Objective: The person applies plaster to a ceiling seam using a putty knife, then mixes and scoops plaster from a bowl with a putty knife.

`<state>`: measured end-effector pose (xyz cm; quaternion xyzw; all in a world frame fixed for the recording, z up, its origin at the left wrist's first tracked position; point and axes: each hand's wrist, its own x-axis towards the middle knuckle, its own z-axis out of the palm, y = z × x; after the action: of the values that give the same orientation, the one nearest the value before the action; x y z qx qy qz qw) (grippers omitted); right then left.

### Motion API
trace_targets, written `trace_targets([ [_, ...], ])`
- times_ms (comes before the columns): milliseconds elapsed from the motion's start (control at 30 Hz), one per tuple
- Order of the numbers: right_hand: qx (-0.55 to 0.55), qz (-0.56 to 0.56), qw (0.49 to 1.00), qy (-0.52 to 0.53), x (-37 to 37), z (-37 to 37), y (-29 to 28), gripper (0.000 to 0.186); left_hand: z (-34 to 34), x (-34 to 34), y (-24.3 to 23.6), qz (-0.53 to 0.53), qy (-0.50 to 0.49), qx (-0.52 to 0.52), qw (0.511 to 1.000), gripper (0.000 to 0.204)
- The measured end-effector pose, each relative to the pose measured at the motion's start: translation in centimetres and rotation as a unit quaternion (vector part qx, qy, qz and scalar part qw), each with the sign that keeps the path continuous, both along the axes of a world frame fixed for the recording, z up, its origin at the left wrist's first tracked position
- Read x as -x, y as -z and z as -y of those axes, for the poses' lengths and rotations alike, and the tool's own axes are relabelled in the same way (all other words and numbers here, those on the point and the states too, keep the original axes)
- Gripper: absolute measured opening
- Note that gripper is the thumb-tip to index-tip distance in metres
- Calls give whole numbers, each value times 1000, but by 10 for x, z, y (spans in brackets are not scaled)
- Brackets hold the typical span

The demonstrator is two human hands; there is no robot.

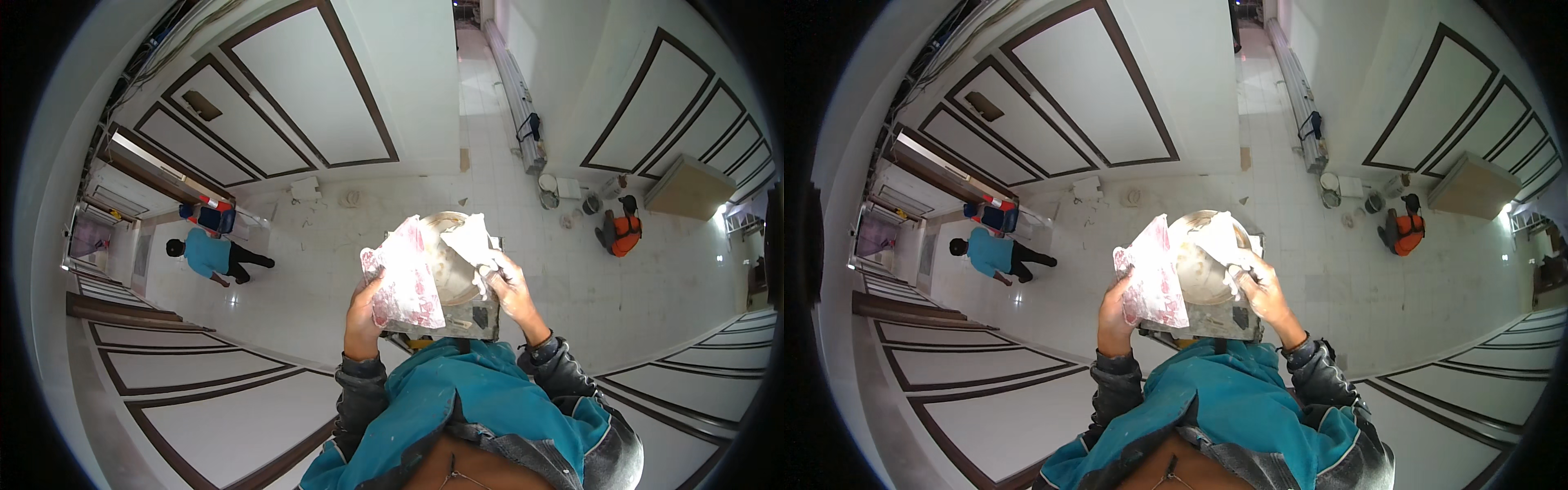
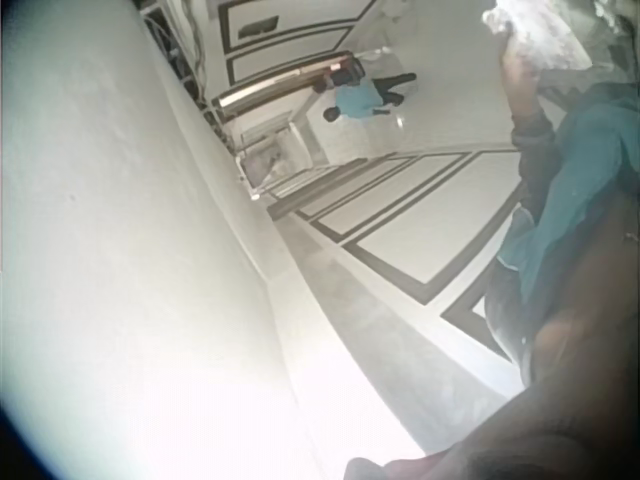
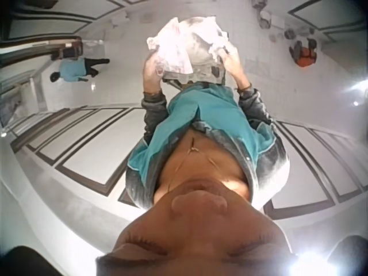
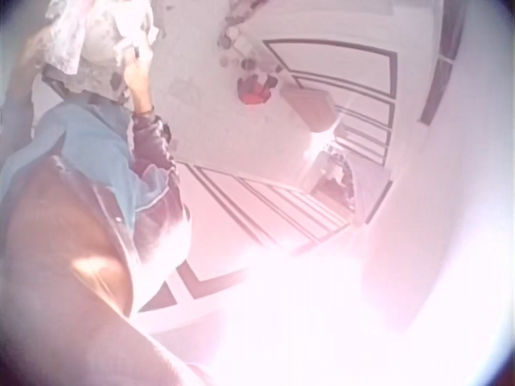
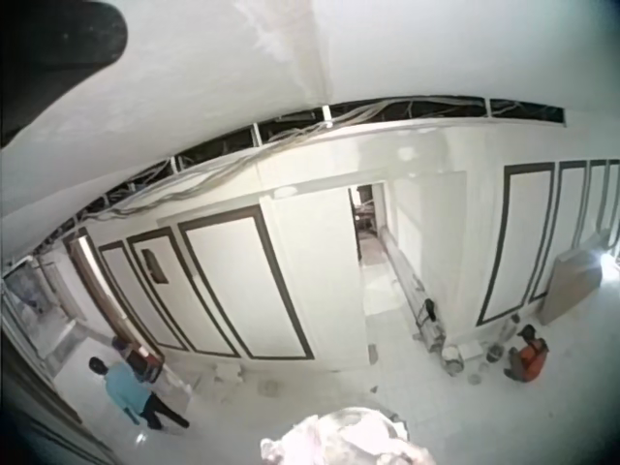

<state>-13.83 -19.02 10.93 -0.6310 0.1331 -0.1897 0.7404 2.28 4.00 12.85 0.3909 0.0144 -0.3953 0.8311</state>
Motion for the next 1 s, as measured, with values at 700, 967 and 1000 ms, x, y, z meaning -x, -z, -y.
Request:
trace_targets([
  [700, 458, 166, 873, -24, -16, 8, -31, 45, 2, 7, -21, 16, 23, -37, 999, 35],
  [967, 474, 102, 874, -39, -4, 22, -14, 58, 0, 11, -12, 33, 14, -18, 999, 37],
  [1000, 482, 96, 870, -37, -3, 23, -13, 60, -3, 10, -5, 34, 14, -17, 999, 37],
])
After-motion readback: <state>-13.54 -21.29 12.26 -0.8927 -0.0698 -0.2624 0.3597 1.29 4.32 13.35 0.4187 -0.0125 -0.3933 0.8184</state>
